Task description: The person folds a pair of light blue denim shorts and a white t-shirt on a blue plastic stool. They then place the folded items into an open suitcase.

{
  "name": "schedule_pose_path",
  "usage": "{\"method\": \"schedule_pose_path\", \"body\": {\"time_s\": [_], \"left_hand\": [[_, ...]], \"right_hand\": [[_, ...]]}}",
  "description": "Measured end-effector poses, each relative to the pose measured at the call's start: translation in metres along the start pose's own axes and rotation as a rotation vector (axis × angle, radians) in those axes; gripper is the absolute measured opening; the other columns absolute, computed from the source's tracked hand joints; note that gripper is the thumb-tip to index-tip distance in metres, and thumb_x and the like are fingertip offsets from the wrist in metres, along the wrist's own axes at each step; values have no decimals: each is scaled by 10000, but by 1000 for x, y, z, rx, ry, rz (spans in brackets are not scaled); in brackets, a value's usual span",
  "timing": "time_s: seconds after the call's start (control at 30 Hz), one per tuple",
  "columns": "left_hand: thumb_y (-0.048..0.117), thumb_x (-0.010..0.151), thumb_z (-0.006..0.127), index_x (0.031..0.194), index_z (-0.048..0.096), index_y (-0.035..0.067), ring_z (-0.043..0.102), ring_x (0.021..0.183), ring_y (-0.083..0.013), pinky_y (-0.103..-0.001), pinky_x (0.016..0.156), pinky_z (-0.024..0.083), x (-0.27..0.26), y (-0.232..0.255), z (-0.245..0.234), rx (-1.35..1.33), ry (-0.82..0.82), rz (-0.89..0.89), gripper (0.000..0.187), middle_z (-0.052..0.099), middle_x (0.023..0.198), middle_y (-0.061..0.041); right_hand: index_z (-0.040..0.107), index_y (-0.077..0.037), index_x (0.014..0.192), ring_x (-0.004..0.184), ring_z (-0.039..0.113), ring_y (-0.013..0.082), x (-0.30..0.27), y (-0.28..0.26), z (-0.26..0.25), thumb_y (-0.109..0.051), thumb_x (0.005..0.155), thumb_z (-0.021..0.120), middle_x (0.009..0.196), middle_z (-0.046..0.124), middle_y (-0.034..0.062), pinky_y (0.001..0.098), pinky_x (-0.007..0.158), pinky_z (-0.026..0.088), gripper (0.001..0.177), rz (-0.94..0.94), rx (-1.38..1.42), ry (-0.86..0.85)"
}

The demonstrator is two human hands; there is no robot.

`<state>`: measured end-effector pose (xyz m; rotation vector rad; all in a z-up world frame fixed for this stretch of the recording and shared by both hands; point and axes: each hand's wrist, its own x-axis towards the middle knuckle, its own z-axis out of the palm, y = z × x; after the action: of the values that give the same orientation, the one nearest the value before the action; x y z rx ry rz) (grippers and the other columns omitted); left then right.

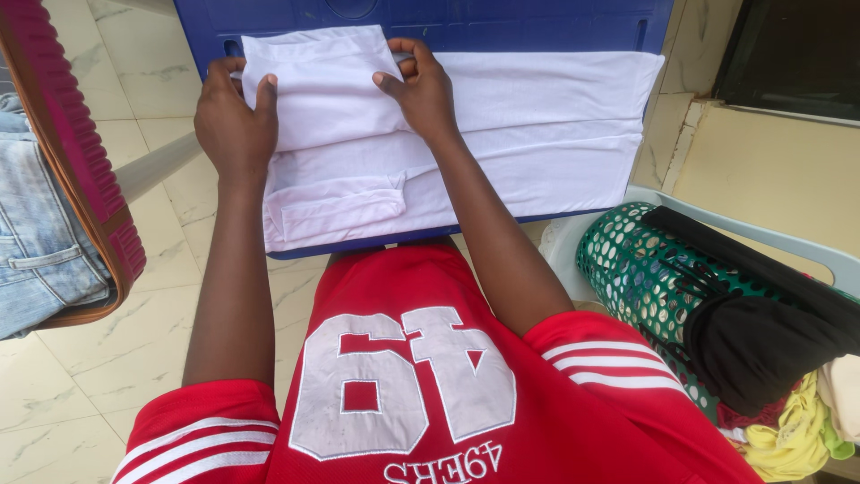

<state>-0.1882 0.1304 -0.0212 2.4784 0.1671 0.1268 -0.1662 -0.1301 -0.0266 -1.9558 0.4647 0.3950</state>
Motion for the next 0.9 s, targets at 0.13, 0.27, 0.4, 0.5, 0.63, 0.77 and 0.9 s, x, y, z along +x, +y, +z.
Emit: {"method": "schedule_pose_path", "body": {"time_s": [0.13,0.27,0.4,0.5,0.63,0.77,0.9], "left_hand": [[238,800,920,1039,709,65,692,730,-203,-368,664,529,39,-2,13,-105,-148,-351,363,711,801,-59],[200,795,889,911,755,125,710,735,-149,-322,701,542,61,-11,14,-142,-244,-508,193,732,807,1],[59,834,873,915,761,98,713,766,-129,-310,728,550,63,-10,5,-280,-100,-249,144,759,880,-20],[-21,880,835,924,738,62,617,701,-186,-348,647,503,42,-6,-13,-368,-89,-165,135,628,1066,-84],[-130,823,698,928,725,80,620,1021,-218,-344,828,545,-1,-3,-39,-43,-127,136,237,610,1178,-69],[-80,867,600,1139,716,82,558,1200,-303,-439,962,461,-29,4,-42,170,-142,152,337,601,1328,-117],[251,1133,621,1405,638,55,420,1455,-396,-548,1183,288,-37,14,-20,184,-112,359,336,511,1550,-196]], "right_hand": [[666,-67,1194,780,734,98,25,-13,4,-122,755,872,855,765,5,253,759,586,488,21,-10,24],[724,-77,1092,798,730,113,41,-18,9,-140,770,875,885,762,15,246,771,594,360,114,-118,78],[753,-84,1019,903,747,125,43,-21,4,-73,826,812,944,776,-2,270,859,606,203,-110,149,46],[739,-90,978,1037,670,175,24,-14,-9,-62,849,867,1016,721,8,322,921,541,183,-401,4,64],[731,-140,899,1257,527,254,-11,6,-29,-32,800,819,1150,610,29,377,1053,509,171,-637,-327,23],[721,-157,1042,1272,535,246,-35,18,-35,63,871,614,1228,601,30,364,1006,537,299,-465,-417,120],[656,-133,1186,1259,510,268,-50,5,-6,-99,944,702,1254,593,60,426,1021,465,249,-599,-452,269]]}}
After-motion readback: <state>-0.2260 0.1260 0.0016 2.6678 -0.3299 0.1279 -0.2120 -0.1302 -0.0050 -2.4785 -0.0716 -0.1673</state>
